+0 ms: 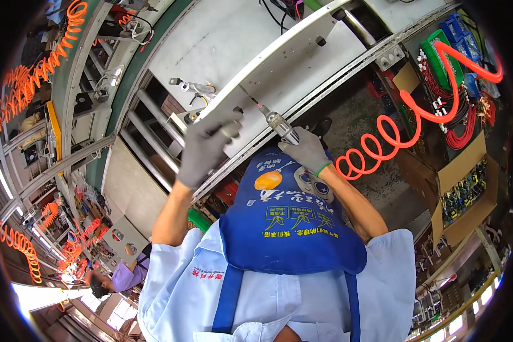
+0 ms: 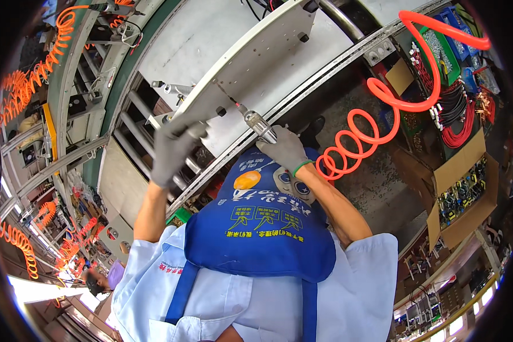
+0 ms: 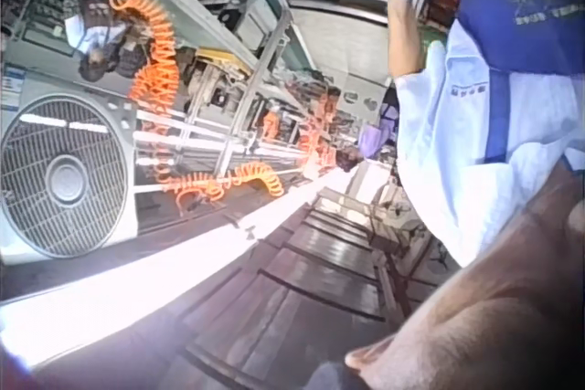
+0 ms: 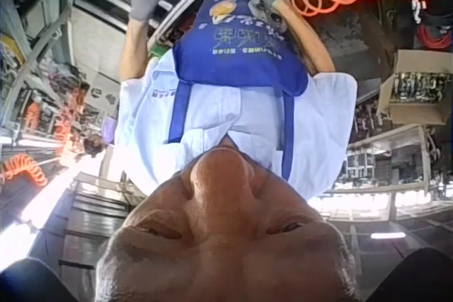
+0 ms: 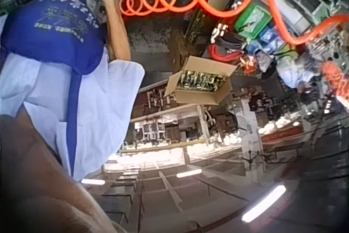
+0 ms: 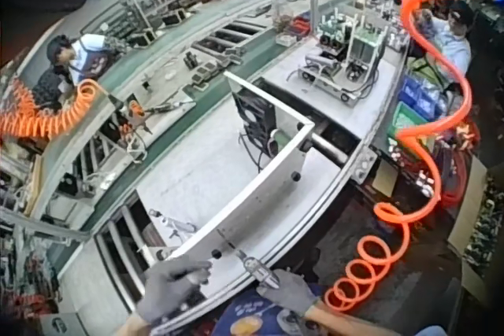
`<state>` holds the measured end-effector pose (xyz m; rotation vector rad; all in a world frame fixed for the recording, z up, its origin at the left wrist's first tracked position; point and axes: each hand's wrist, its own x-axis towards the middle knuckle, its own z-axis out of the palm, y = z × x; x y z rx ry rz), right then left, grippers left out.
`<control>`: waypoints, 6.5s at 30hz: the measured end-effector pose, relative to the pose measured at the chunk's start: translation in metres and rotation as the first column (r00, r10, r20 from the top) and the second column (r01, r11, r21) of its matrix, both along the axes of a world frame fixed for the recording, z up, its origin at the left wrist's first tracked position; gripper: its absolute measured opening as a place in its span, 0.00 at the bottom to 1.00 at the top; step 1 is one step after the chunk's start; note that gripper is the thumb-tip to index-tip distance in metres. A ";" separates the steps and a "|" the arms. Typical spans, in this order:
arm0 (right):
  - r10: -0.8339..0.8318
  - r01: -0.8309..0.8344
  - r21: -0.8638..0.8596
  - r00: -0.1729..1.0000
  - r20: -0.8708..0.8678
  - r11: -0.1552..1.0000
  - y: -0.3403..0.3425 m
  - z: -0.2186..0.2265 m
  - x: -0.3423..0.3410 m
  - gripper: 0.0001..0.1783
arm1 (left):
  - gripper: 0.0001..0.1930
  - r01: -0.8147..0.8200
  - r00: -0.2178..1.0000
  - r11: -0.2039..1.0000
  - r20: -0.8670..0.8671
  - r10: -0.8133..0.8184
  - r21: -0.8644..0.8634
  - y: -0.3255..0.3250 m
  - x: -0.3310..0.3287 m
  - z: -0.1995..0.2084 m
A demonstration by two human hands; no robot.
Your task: Assembling internal components, fans, and wiring of an electronic power supply unit on a factory assembly line.
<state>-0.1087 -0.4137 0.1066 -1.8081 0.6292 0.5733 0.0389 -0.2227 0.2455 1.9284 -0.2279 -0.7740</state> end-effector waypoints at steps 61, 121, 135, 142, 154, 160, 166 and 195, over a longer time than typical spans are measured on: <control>-0.252 0.261 0.064 0.960 -0.120 0.963 0.042 -0.020 0.001 0.16 | 0.11 0.571 0.806 0.821 -0.208 -0.554 0.028 -0.001 0.138 -0.190; -0.191 0.205 0.049 0.958 -0.212 0.977 0.030 0.023 0.019 0.18 | 0.14 0.531 0.766 0.840 -0.361 -0.531 -0.110 0.007 0.139 -0.194; -0.213 0.220 0.044 0.969 -0.128 0.975 0.037 0.007 0.008 0.18 | 0.08 0.259 0.736 0.954 -0.609 -0.295 -0.150 -0.003 0.130 -0.213; -0.238 0.252 0.059 0.955 -0.178 0.966 0.043 0.006 0.007 0.17 | 0.09 0.282 0.749 0.948 -0.585 -0.312 -0.145 -0.001 0.134 -0.209; -0.253 0.266 0.075 0.956 -0.145 0.961 0.051 -0.001 0.002 0.18 | 0.12 0.455 0.809 0.888 -0.389 -0.441 -0.059 0.002 0.135 -0.211; -0.220 0.227 0.036 0.965 -0.140 0.973 0.049 0.007 0.010 0.18 | 0.13 0.519 0.753 0.855 -0.478 -0.451 0.011 0.000 0.146 -0.186; -0.243 0.226 -0.167 0.966 -0.085 0.960 0.011 -0.019 -0.021 0.23 | 0.17 -0.045 0.988 0.996 -0.149 0.034 -0.072 0.027 0.165 -0.105; 0.080 -0.076 -0.094 0.996 0.037 0.993 -0.084 0.046 -0.050 0.24 | 0.18 -0.285 0.670 0.838 -0.722 -0.172 -0.465 -0.062 -0.013 -0.179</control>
